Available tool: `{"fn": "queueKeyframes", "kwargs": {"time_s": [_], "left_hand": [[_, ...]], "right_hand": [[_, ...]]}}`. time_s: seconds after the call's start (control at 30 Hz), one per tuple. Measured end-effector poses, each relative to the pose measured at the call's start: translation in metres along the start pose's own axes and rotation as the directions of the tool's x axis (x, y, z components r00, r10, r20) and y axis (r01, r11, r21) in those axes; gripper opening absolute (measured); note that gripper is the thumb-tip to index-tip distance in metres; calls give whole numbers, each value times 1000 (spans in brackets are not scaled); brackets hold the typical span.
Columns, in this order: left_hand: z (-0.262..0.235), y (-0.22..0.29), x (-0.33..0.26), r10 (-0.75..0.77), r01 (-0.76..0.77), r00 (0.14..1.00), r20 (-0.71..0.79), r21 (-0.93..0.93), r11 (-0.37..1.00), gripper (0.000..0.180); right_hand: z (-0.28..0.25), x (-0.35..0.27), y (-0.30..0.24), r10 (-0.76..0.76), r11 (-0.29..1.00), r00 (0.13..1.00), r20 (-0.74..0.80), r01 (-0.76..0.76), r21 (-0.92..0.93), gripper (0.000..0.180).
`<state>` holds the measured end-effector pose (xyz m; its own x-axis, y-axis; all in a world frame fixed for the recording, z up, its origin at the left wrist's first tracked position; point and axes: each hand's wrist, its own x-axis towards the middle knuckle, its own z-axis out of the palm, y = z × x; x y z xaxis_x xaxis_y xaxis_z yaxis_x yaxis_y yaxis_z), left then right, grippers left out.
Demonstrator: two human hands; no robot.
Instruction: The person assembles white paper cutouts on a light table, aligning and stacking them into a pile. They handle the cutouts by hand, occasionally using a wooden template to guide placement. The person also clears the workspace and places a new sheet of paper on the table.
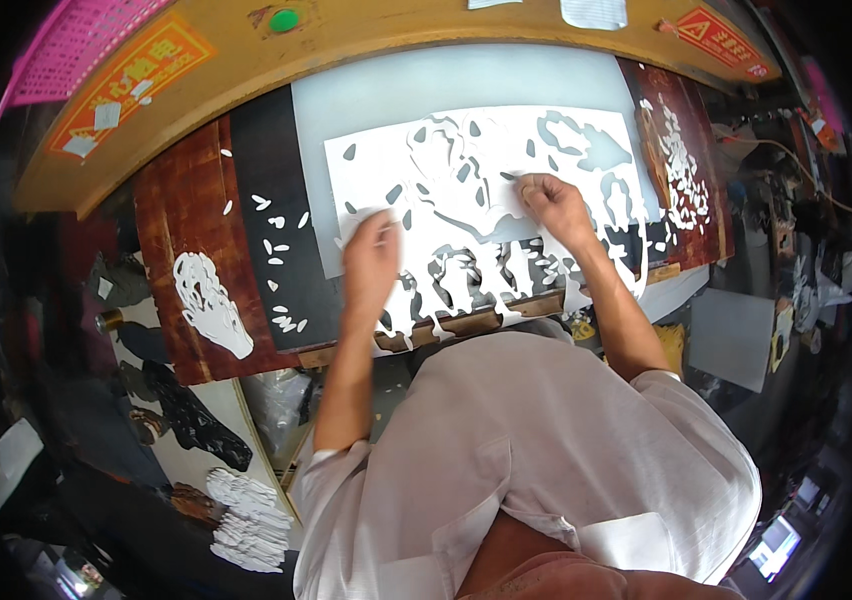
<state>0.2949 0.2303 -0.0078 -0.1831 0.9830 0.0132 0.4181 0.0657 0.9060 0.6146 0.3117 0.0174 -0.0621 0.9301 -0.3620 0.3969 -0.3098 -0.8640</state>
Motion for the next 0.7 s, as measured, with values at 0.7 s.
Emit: {"fn": "queueKeyframes", "kwargs": {"time_s": [0.7], "left_hand": [[-78, 64, 144, -560, 87, 755, -342, -794, 602, 26]], "right_hand": [[-24, -11, 49, -361, 898, 932, -32, 338, -280, 28]]}}
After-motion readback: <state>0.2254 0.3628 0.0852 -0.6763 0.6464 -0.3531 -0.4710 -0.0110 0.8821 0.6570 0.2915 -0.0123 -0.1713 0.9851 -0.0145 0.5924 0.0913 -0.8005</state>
